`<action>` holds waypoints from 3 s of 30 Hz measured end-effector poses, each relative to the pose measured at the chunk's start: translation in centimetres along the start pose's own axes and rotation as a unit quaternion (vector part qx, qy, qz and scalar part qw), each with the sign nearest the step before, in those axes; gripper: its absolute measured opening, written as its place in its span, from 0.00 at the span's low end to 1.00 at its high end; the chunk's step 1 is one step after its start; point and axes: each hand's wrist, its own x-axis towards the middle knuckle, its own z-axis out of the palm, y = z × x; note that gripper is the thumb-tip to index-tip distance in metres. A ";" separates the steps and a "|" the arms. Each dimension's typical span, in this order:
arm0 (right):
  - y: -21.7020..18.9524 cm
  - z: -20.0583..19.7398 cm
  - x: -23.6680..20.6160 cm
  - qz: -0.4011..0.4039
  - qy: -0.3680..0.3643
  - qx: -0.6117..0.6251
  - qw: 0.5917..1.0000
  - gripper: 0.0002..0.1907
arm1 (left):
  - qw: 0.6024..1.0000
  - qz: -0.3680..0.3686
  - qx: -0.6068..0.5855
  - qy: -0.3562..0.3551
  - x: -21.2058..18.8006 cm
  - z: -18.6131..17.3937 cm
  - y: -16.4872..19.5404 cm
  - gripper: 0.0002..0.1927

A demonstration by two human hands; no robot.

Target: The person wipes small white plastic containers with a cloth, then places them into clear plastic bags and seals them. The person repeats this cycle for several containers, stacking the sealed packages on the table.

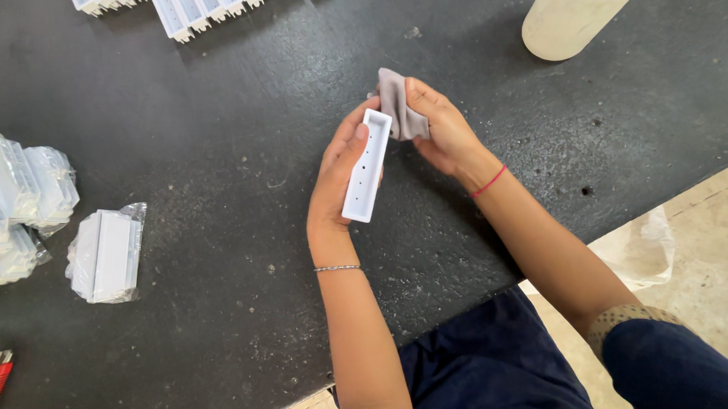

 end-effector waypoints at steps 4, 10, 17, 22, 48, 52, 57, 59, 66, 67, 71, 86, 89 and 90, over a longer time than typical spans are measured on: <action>0.3 0.2 -0.1 -0.004 0.019 0.001 1.000 0.20 | 1.000 0.010 -0.008 -0.016 -0.4 0.0 0.6 0.30; 0.0 0.6 0.0 -0.071 0.075 -0.074 0.992 0.13 | 0.996 -0.046 0.073 -0.004 -0.8 -0.4 0.8 0.31; -2.8 1.4 -1.5 -0.284 0.127 -0.387 0.868 0.12 | 0.992 -0.016 0.081 0.096 -2.5 -2.3 0.1 0.30; -0.6 4.4 -3.0 -0.312 0.001 -0.480 0.820 0.16 | 0.987 0.015 0.083 0.138 -3.3 -2.1 -1.4 0.32; -1.1 5.7 -3.7 -0.021 -0.256 0.060 0.964 0.42 | 0.957 0.024 -0.262 -0.121 -5.3 -2.8 -0.9 0.41; -0.2 4.7 -3.3 -0.016 -0.221 0.074 0.972 0.37 | 0.957 0.013 -0.260 -0.127 -5.1 -2.4 -0.9 0.39; -0.9 3.5 -2.6 -0.076 -0.112 0.029 0.990 0.28 | 0.972 0.024 -0.229 -0.046 -4.2 -2.3 -0.8 0.33; -1.7 3.5 -2.5 -0.131 -0.037 -0.102 0.985 0.26 | 0.985 0.048 -0.164 0.022 -3.8 -2.6 -1.3 0.29; -2.1 6.6 -4.8 -0.163 -0.020 -0.367 0.916 0.22 | 0.982 0.054 -0.071 0.167 -2.4 -4.1 -3.7 0.21; -2.2 6.8 -5.0 -0.211 -0.030 -0.400 0.891 0.22 | 0.980 0.054 -0.068 0.179 -2.3 -4.1 -3.9 0.20; -2.5 7.2 -5.3 -0.334 -0.034 -0.474 0.814 0.21 | 0.976 0.057 -0.056 0.202 -2.5 -4.1 -4.0 0.18; -1.0 9.6 -7.4 -0.293 -0.307 -0.501 0.754 0.24 | 0.939 0.162 -0.089 0.290 -2.8 -7.0 -2.6 0.21; -2.1 9.2 -7.2 -0.260 -0.291 -0.419 0.820 0.26 | 0.941 0.163 -0.100 0.279 -3.2 -6.9 -2.4 0.23; -2.4 8.8 -7.0 -0.259 -0.264 -0.391 0.843 0.28 | 0.947 0.153 -0.115 0.259 -3.1 -6.8 -2.5 0.23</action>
